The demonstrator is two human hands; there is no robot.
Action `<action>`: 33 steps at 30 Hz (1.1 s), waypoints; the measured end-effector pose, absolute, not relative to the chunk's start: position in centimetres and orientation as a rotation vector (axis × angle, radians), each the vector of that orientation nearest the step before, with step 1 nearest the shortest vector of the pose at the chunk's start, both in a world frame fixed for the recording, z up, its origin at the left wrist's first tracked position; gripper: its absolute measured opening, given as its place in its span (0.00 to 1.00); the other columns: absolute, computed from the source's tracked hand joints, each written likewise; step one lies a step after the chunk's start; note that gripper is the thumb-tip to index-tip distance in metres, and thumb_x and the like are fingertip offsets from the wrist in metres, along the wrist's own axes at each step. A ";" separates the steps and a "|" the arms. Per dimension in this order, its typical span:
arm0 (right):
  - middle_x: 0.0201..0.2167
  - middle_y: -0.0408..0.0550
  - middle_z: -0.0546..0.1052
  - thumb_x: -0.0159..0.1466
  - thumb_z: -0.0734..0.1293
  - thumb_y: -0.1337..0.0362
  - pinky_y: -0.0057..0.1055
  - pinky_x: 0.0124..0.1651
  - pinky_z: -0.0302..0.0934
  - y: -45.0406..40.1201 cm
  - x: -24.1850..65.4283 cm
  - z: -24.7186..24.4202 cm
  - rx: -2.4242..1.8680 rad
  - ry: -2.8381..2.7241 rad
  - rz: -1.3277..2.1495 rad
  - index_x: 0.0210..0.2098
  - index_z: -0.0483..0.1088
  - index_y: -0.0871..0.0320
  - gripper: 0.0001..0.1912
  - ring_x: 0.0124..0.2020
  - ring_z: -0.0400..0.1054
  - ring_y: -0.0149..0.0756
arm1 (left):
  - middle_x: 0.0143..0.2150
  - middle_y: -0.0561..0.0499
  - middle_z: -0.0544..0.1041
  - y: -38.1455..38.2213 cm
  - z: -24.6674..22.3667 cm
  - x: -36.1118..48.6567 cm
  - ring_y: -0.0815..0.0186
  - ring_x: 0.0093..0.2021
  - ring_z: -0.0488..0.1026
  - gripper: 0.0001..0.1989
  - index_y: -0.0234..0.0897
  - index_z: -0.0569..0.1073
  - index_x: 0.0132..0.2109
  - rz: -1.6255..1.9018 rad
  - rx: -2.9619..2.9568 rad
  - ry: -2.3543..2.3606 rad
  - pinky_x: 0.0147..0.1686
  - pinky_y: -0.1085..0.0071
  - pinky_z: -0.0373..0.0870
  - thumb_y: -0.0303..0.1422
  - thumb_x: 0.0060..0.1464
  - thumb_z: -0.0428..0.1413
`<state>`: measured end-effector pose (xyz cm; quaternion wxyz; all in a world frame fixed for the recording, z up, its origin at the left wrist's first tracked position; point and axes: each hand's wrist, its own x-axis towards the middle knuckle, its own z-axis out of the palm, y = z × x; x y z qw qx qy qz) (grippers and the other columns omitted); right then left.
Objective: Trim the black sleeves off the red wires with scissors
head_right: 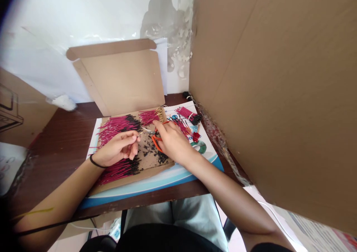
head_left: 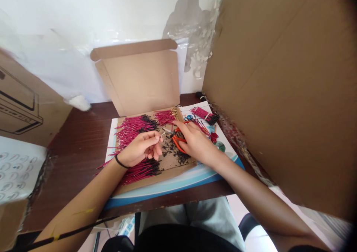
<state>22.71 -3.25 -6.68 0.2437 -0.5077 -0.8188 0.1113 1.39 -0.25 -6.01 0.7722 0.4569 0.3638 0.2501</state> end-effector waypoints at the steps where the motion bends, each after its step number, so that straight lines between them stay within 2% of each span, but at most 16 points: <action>1: 0.47 0.59 0.73 0.58 0.63 0.75 0.44 0.53 0.62 -3.3 22.8 -6.6 -1.386 -2.228 0.339 0.58 0.62 0.67 0.27 0.49 0.63 0.46 | 0.19 0.52 0.76 -0.2 -6.1 1.4 0.73 0.15 0.71 0.17 0.33 0.68 0.33 0.538 0.992 0.783 0.11 0.85 0.56 0.42 0.48 0.63; 5: 0.47 0.58 0.73 0.59 0.62 0.75 0.44 0.55 0.61 -3.3 23.1 -6.6 -1.343 -2.255 0.427 0.57 0.64 0.65 0.25 0.51 0.63 0.45 | 0.20 0.52 0.76 -0.2 -6.3 1.3 0.73 0.15 0.71 0.15 0.33 0.69 0.34 0.510 1.010 0.759 0.11 0.84 0.57 0.40 0.50 0.62; 8: 0.45 0.58 0.74 0.63 0.59 0.73 0.45 0.55 0.61 -3.3 23.1 -6.8 -1.299 -2.310 0.312 0.59 0.64 0.67 0.24 0.50 0.63 0.44 | 0.20 0.52 0.76 -0.1 -6.3 1.2 0.73 0.15 0.71 0.14 0.33 0.69 0.34 0.502 1.017 0.748 0.11 0.84 0.57 0.39 0.51 0.61; 11: 0.41 0.57 0.76 0.66 0.60 0.69 0.43 0.53 0.62 -3.2 22.8 -7.1 -1.287 -2.318 0.155 0.54 0.69 0.68 0.19 0.47 0.65 0.44 | 0.20 0.52 0.76 -0.1 -6.3 1.2 0.73 0.15 0.71 0.14 0.32 0.69 0.34 0.500 1.018 0.754 0.12 0.84 0.57 0.40 0.51 0.61; 15: 0.36 0.53 0.77 0.66 0.62 0.67 0.40 0.51 0.63 -3.2 22.4 -7.3 -1.324 -2.314 0.064 0.47 0.75 0.64 0.15 0.43 0.65 0.43 | 0.20 0.52 0.76 -0.2 -6.3 1.2 0.74 0.15 0.71 0.14 0.33 0.69 0.34 0.500 1.029 0.761 0.12 0.84 0.57 0.40 0.51 0.61; 19: 0.36 0.55 0.76 0.66 0.63 0.61 0.42 0.49 0.62 -3.5 22.0 -7.2 -1.443 -2.325 -0.026 0.45 0.77 0.62 0.14 0.44 0.65 0.45 | 0.20 0.52 0.76 -0.2 -6.2 1.3 0.74 0.15 0.70 0.15 0.33 0.69 0.34 0.496 1.029 0.780 0.11 0.84 0.57 0.40 0.50 0.62; 22: 0.38 0.55 0.75 0.65 0.64 0.61 0.40 0.47 0.62 -3.7 21.8 -7.1 -1.478 -2.328 -0.102 0.41 0.78 0.60 0.12 0.44 0.65 0.45 | 0.20 0.53 0.75 -0.2 -6.1 1.3 0.75 0.15 0.69 0.16 0.33 0.69 0.33 0.492 1.030 0.786 0.12 0.84 0.57 0.41 0.49 0.62; 25: 0.38 0.54 0.73 0.64 0.65 0.63 0.37 0.44 0.61 -3.7 21.7 -6.8 -1.465 -2.303 -0.233 0.36 0.76 0.61 0.08 0.41 0.65 0.43 | 0.20 0.53 0.75 -0.2 -6.1 1.3 0.75 0.15 0.69 0.15 0.32 0.69 0.34 0.492 1.035 0.784 0.11 0.84 0.57 0.41 0.49 0.62; 28: 0.33 0.51 0.72 0.65 0.63 0.66 0.35 0.41 0.58 -3.7 21.8 -6.5 -1.378 -2.214 -0.361 0.33 0.72 0.61 0.08 0.37 0.63 0.39 | 0.19 0.53 0.75 -0.3 -6.0 1.2 0.75 0.15 0.69 0.16 0.32 0.69 0.33 0.504 1.040 0.783 0.12 0.85 0.58 0.41 0.49 0.63; 33: 0.22 0.41 0.64 0.68 0.60 0.67 0.27 0.31 0.52 -4.0 22.0 -6.3 -1.105 -2.111 -0.065 0.22 0.62 0.57 0.17 0.25 0.55 0.29 | 0.20 0.52 0.75 -0.6 -5.9 1.4 0.74 0.15 0.69 0.16 0.32 0.69 0.34 0.497 1.030 0.764 0.12 0.84 0.58 0.42 0.50 0.62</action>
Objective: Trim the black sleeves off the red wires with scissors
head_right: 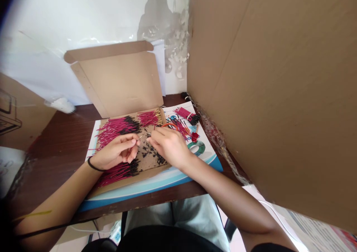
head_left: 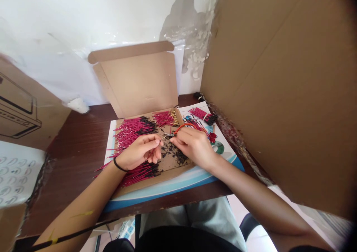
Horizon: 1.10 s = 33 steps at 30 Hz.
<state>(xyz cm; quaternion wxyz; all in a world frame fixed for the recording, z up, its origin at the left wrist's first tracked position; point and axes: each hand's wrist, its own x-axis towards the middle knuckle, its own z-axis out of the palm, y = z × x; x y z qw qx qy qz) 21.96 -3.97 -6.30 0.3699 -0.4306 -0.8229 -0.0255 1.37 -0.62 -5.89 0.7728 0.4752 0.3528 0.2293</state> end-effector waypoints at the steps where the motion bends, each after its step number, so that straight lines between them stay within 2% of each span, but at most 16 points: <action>1: 0.21 0.39 0.63 0.68 0.60 0.67 0.27 0.29 0.50 -4.1 21.9 -6.4 -1.069 -2.105 -0.001 0.21 0.60 0.57 0.18 0.24 0.54 0.27 | 0.20 0.52 0.76 -0.7 -5.9 1.4 0.74 0.15 0.69 0.16 0.32 0.69 0.34 0.494 1.028 0.753 0.12 0.84 0.58 0.42 0.50 0.62; 7: 0.18 0.37 0.58 0.66 0.63 0.63 0.27 0.26 0.46 -4.3 21.2 -6.6 -1.019 -2.066 0.163 0.17 0.56 0.57 0.22 0.22 0.51 0.26 | 0.19 0.53 0.75 -1.3 -5.9 1.7 0.74 0.14 0.68 0.15 0.33 0.68 0.34 0.531 1.013 0.675 0.12 0.84 0.57 0.41 0.52 0.61; 9: 0.17 0.37 0.58 0.65 0.65 0.62 0.26 0.26 0.47 -4.4 21.0 -6.4 -1.033 -1.991 0.289 0.17 0.58 0.57 0.22 0.21 0.52 0.25 | 0.19 0.53 0.75 -1.4 -5.9 1.8 0.74 0.15 0.69 0.15 0.33 0.68 0.34 0.564 0.999 0.667 0.12 0.84 0.58 0.41 0.52 0.61; 14: 0.23 0.40 0.72 0.61 0.68 0.63 0.24 0.28 0.57 -4.5 20.5 -5.7 -1.059 -1.765 0.669 0.32 0.74 0.58 0.05 0.23 0.61 0.25 | 0.22 0.52 0.76 -1.8 -6.0 2.2 0.73 0.18 0.71 0.16 0.34 0.67 0.33 0.589 1.041 0.663 0.14 0.83 0.59 0.42 0.53 0.60; 19: 0.24 0.42 0.75 0.59 0.69 0.62 0.24 0.27 0.58 -4.4 20.2 -5.6 -1.058 -1.545 0.983 0.32 0.77 0.58 0.06 0.24 0.65 0.26 | 0.23 0.52 0.76 -2.2 -6.4 2.7 0.73 0.19 0.72 0.17 0.33 0.67 0.33 0.640 1.098 0.692 0.16 0.82 0.62 0.44 0.52 0.60; 24: 0.21 0.40 0.73 0.57 0.69 0.59 0.24 0.21 0.58 -4.3 19.9 -5.7 -1.085 -1.376 1.281 0.33 0.77 0.59 0.10 0.19 0.62 0.25 | 0.25 0.51 0.77 -2.2 -7.0 2.7 0.72 0.22 0.74 0.17 0.33 0.69 0.34 0.619 1.107 0.694 0.18 0.81 0.63 0.44 0.54 0.59; 33: 0.16 0.37 0.71 0.55 0.70 0.60 0.21 0.18 0.59 -4.5 19.8 -5.0 -1.125 -1.252 1.406 0.31 0.76 0.59 0.09 0.15 0.61 0.23 | 0.26 0.50 0.78 -2.2 -7.5 2.9 0.72 0.22 0.74 0.17 0.33 0.69 0.35 0.659 1.101 0.688 0.19 0.81 0.65 0.45 0.53 0.59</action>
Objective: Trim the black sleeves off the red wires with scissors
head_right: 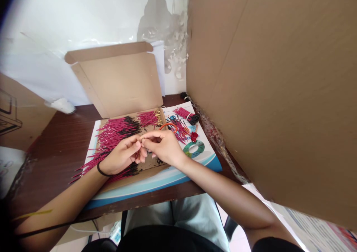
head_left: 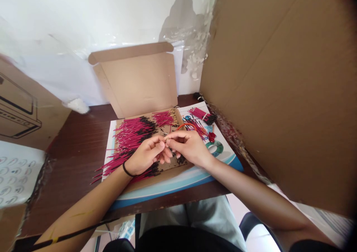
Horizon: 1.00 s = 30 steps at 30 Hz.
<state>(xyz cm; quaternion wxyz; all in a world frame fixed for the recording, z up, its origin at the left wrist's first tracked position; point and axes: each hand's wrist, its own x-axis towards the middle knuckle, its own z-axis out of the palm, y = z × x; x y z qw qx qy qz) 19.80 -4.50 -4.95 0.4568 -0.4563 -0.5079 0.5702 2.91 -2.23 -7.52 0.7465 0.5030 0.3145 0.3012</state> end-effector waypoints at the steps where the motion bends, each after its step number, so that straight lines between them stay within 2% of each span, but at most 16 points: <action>1: 0.16 0.37 0.71 0.55 0.70 0.60 0.21 0.17 0.59 -4.5 19.8 -4.9 -1.115 -1.249 1.414 0.31 0.76 0.59 0.09 0.15 0.61 0.22 | 0.26 0.50 0.78 -2.2 -7.6 2.9 0.72 0.22 0.74 0.17 0.33 0.69 0.35 0.670 1.105 0.686 0.19 0.81 0.65 0.45 0.53 0.60; 11: 0.15 0.37 0.71 0.54 0.69 0.60 0.20 0.17 0.60 -4.7 19.4 -5.1 -1.128 -1.193 1.394 0.31 0.77 0.59 0.09 0.15 0.61 0.22 | 0.28 0.48 0.79 -2.3 -7.9 3.0 0.71 0.22 0.74 0.16 0.33 0.69 0.36 0.739 1.169 0.681 0.19 0.79 0.66 0.43 0.53 0.60; 17: 0.17 0.38 0.73 0.55 0.69 0.62 0.20 0.17 0.61 -4.9 19.4 -5.4 -1.119 -1.185 1.410 0.35 0.78 0.59 0.10 0.16 0.63 0.22 | 0.27 0.49 0.78 -2.4 -7.9 2.9 0.71 0.23 0.74 0.16 0.33 0.70 0.35 0.727 1.189 0.682 0.20 0.79 0.67 0.43 0.54 0.59; 21: 0.16 0.38 0.72 0.54 0.71 0.61 0.20 0.17 0.62 -4.8 19.6 -5.5 -1.082 -1.155 1.459 0.34 0.78 0.59 0.10 0.16 0.63 0.22 | 0.26 0.49 0.77 -2.5 -7.8 2.9 0.71 0.22 0.73 0.17 0.32 0.71 0.33 0.718 1.175 0.680 0.20 0.79 0.67 0.44 0.54 0.59; 26: 0.17 0.37 0.71 0.50 0.74 0.58 0.20 0.16 0.62 -4.7 19.7 -5.3 -1.031 -1.111 1.543 0.32 0.77 0.59 0.13 0.17 0.62 0.23 | 0.23 0.51 0.75 -2.4 -7.8 2.9 0.73 0.19 0.70 0.18 0.32 0.70 0.33 0.700 1.174 0.640 0.18 0.79 0.65 0.45 0.55 0.57; 30: 0.19 0.39 0.73 0.51 0.72 0.60 0.19 0.14 0.57 -4.9 19.7 -5.0 -1.038 -1.141 1.545 0.30 0.76 0.59 0.10 0.16 0.59 0.21 | 0.22 0.51 0.74 -2.5 -7.4 2.7 0.74 0.16 0.66 0.20 0.33 0.69 0.32 0.676 1.283 0.655 0.15 0.77 0.62 0.48 0.55 0.56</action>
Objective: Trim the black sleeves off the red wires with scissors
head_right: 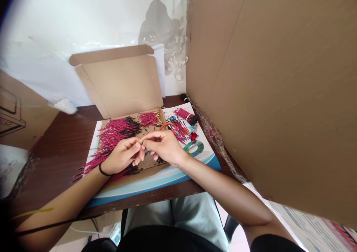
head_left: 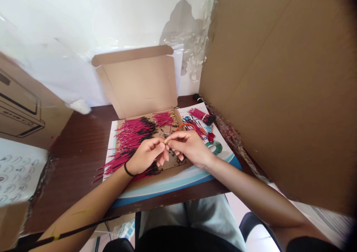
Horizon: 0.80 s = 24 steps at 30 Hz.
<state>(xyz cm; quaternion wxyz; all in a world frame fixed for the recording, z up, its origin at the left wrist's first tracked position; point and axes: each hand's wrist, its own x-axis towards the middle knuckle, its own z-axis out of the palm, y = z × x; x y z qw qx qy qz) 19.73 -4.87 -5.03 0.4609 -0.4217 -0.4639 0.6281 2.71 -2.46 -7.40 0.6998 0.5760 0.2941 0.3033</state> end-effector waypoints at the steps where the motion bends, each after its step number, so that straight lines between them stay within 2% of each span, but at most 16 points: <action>1: 0.20 0.39 0.73 0.53 0.71 0.60 0.19 0.13 0.56 -5.0 19.7 -5.0 -1.043 -1.180 1.533 0.30 0.76 0.59 0.09 0.15 0.58 0.21 | 0.22 0.51 0.74 -2.5 -7.2 2.7 0.73 0.16 0.66 0.21 0.33 0.69 0.32 0.672 1.348 0.672 0.16 0.77 0.62 0.49 0.55 0.55; 4: 0.20 0.39 0.72 0.57 0.67 0.62 0.22 0.15 0.57 -5.2 20.0 -5.2 -1.041 -1.393 1.296 0.30 0.75 0.58 0.07 0.15 0.59 0.23 | 0.24 0.50 0.75 -2.8 -6.4 2.5 0.70 0.23 0.71 0.17 0.34 0.72 0.32 0.821 1.634 0.819 0.26 0.73 0.68 0.46 0.55 0.56; 6: 0.22 0.43 0.74 0.59 0.66 0.64 0.27 0.23 0.63 -5.3 20.4 -5.6 -1.040 -1.572 0.819 0.31 0.76 0.57 0.06 0.20 0.64 0.27 | 0.33 0.48 0.77 -3.0 -5.9 2.4 0.65 0.35 0.74 0.11 0.37 0.74 0.35 1.085 1.785 0.970 0.39 0.70 0.70 0.41 0.55 0.58; 8: 0.26 0.46 0.76 0.62 0.65 0.66 0.31 0.33 0.65 -5.2 20.9 -6.1 -0.995 -1.740 0.217 0.34 0.77 0.56 0.08 0.27 0.68 0.31 | 0.38 0.48 0.76 -2.9 -5.5 2.3 0.64 0.42 0.72 0.07 0.39 0.73 0.35 1.297 1.811 1.049 0.46 0.69 0.66 0.37 0.56 0.57; 10: 0.25 0.46 0.76 0.64 0.64 0.68 0.31 0.33 0.63 -5.0 21.4 -6.4 -0.898 -1.941 -0.193 0.39 0.77 0.56 0.09 0.28 0.67 0.33 | 0.33 0.50 0.73 -2.8 -5.3 2.2 0.65 0.38 0.70 0.11 0.38 0.71 0.31 1.279 1.787 0.983 0.42 0.70 0.65 0.38 0.59 0.54; 12: 0.24 0.45 0.76 0.64 0.64 0.69 0.31 0.31 0.60 -4.8 21.5 -6.6 -0.839 -2.087 -0.415 0.40 0.77 0.59 0.10 0.28 0.66 0.33 | 0.27 0.51 0.70 -2.6 -5.3 2.3 0.67 0.31 0.67 0.17 0.37 0.69 0.27 1.075 1.791 0.888 0.36 0.72 0.64 0.41 0.60 0.51; 17: 0.22 0.43 0.75 0.67 0.63 0.67 0.29 0.30 0.58 -4.4 21.1 -6.9 -0.876 -2.153 -0.431 0.35 0.77 0.59 0.10 0.26 0.65 0.30 | 0.24 0.53 0.69 -2.4 -6.0 2.5 0.72 0.24 0.62 0.20 0.35 0.69 0.27 0.703 1.771 0.946 0.25 0.75 0.59 0.46 0.59 0.51; 21: 0.23 0.44 0.75 0.65 0.65 0.68 0.27 0.29 0.59 -4.1 21.1 -7.1 -0.832 -2.080 -0.321 0.37 0.76 0.62 0.07 0.26 0.66 0.29 | 0.22 0.55 0.67 -2.3 -6.1 2.6 0.74 0.20 0.60 0.19 0.33 0.70 0.30 0.598 1.712 0.945 0.21 0.77 0.58 0.46 0.58 0.51; 24: 0.24 0.45 0.76 0.65 0.65 0.68 0.26 0.32 0.61 -4.1 21.0 -7.2 -0.846 -2.024 -0.168 0.34 0.77 0.62 0.08 0.27 0.68 0.30 | 0.19 0.57 0.64 -2.4 -6.0 2.6 0.76 0.17 0.57 0.17 0.33 0.70 0.31 0.585 1.641 0.961 0.18 0.78 0.55 0.43 0.57 0.52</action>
